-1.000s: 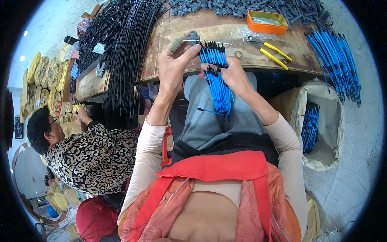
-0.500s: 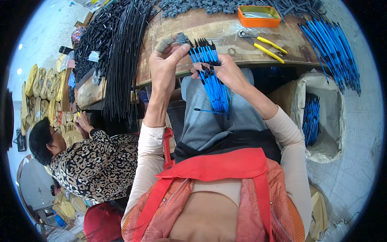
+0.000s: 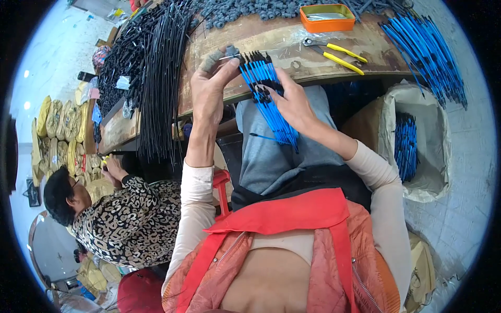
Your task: Bundling and trimming small blue electrical components using wire cutters at a workbench.
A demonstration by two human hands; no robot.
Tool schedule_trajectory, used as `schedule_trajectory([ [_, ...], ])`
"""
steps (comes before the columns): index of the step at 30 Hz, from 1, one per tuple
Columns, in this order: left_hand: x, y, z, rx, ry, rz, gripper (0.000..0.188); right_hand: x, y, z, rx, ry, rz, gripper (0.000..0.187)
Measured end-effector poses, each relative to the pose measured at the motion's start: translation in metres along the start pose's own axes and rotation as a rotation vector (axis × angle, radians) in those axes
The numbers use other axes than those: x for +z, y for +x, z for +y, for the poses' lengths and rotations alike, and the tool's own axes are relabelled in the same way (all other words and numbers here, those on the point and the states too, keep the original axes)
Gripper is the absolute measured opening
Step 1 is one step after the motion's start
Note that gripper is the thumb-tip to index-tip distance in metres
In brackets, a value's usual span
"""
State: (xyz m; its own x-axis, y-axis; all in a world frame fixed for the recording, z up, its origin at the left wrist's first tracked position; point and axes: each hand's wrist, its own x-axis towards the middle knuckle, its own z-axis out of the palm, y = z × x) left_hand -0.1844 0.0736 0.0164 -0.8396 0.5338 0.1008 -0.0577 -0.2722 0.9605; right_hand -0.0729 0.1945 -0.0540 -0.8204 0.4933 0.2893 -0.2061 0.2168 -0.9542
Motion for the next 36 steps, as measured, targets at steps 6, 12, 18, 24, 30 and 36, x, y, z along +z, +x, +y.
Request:
schedule_trajectory([
  [6, 0.003, -0.007, 0.004, 0.128, 0.314, 0.010, 0.038, -0.011, 0.001, -0.014, 0.044, -0.101, -0.102, 0.022],
  [12, 0.008, -0.010, 0.007, 0.181, 0.375, -0.032, 0.033, -0.026, 0.010, -0.005, 0.048, -0.028, -0.220, 0.022],
  [18, 0.007, -0.014, 0.011, 0.075, 0.244, -0.004, 0.036, -0.021, 0.010, -0.015, 0.067, -0.028, -0.234, 0.023],
  [24, 0.003, -0.012, 0.008, 0.012, 0.147, 0.007, 0.037, -0.020, 0.014, -0.019, 0.057, -0.053, -0.233, 0.024],
  [30, 0.010, -0.015, 0.001, 0.125, 0.251, 0.011, 0.035, -0.027, 0.019, -0.018, 0.090, 0.019, -0.327, 0.027],
  [36, 0.002, -0.004, 0.002, 0.046, 0.095, -0.184, 0.030, -0.035, 0.027, -0.015, 0.127, 0.149, -0.463, 0.030],
])
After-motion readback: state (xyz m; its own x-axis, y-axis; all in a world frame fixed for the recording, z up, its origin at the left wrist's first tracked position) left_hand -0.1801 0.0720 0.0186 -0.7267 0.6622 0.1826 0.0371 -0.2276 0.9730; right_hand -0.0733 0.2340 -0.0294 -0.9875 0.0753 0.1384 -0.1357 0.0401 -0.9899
